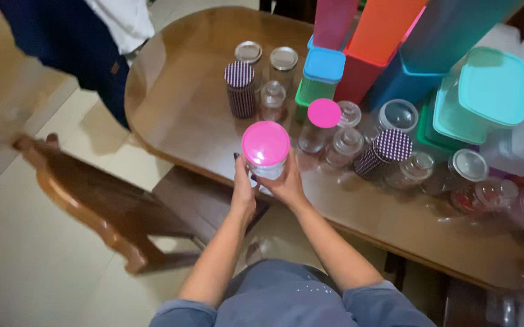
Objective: The person repeatedly takes glass jars and plastic containers from a glass-fronted cabinet and places them on a wooden table. They handle various jars with different lids and colorful plastic containers, moving them one by one from the cabinet to the table.
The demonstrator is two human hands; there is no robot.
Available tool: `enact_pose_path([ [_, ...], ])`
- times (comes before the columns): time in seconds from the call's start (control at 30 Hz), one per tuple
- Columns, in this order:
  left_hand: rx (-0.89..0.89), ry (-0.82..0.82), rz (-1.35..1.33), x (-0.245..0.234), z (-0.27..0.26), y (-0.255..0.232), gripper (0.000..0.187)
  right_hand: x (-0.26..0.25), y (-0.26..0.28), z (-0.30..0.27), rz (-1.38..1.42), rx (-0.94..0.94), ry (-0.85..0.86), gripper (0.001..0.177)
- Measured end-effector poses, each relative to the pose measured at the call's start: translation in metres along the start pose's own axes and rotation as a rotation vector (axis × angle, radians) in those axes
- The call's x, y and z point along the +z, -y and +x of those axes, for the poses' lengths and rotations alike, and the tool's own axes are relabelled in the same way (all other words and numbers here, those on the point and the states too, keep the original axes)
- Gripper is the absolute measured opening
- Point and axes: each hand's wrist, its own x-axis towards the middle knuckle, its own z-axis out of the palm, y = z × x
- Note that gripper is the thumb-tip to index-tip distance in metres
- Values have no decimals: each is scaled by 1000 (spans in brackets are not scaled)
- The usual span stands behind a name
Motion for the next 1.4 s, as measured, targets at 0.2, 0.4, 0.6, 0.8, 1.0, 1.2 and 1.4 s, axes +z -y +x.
enact_pose_path([
  [0.2,-53,11,23,-8,75,37,68,33,-71,2,-16,188,-56,89],
  [0.4,77,25,-52,9,125,63,69,42,-125,15,-10,379,-122,90],
  [0.6,-154,28,-94,21,157,91,74,52,-169,30,-76,296,-209,95],
  [0.8,-321,147,-137,23,183,88,77,60,-208,50,-121,352,-257,97],
  [1.0,-253,133,-153,44,201,79,71,56,-222,71,-99,296,-271,100],
  [1.2,-141,142,-230,48,211,78,67,59,-213,84,-96,367,-251,94],
  [1.4,-161,81,-195,56,220,69,68,60,-213,99,-75,327,-219,101],
])
